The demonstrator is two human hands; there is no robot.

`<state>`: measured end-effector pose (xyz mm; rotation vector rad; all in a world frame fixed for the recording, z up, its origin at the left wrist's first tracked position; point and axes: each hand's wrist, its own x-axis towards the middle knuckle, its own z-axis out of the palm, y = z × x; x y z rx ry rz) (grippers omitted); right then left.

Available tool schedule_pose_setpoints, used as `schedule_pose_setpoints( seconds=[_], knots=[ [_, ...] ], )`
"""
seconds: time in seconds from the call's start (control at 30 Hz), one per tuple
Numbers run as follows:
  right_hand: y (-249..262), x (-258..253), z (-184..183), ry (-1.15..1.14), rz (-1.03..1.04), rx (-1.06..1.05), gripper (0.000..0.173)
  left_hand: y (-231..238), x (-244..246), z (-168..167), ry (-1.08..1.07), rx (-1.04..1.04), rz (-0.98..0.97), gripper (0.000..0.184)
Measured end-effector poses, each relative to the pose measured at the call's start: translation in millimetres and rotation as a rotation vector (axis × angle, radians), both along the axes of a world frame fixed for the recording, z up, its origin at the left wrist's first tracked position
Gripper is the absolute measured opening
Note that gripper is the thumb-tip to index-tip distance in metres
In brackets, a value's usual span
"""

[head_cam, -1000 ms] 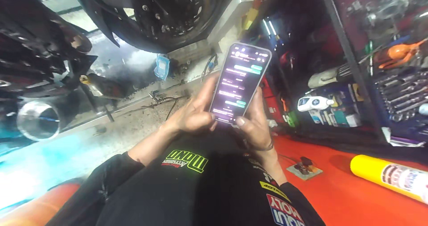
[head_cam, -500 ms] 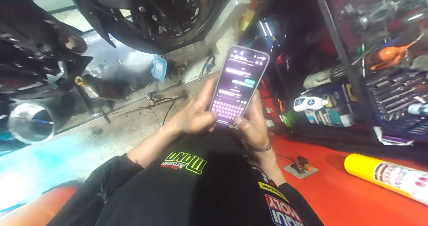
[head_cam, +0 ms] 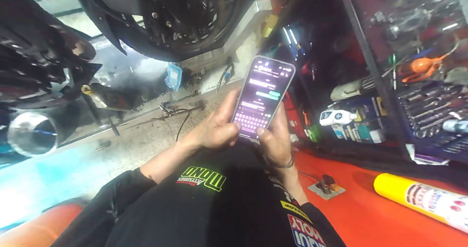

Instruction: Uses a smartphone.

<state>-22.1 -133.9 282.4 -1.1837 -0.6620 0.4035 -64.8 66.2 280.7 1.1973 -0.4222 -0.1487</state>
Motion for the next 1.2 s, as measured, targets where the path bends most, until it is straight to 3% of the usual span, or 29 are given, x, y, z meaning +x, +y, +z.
schedule_pose_setpoints(
  seconds=[0.7,0.9,1.2],
  knots=[
    [-8,-11,-1,-0.016,-0.056,0.023,0.072,-10,1,2,0.04,0.048,0.01,0.058],
    [-4,-17,5,-0.005,-0.079,0.003,0.081,-10,-2,5,0.016,0.035,0.019,0.056],
    [-9,-17,2,0.012,-0.038,-0.014,0.063,-7,-9,3,-0.012,0.014,-0.018,0.064]
  ],
)
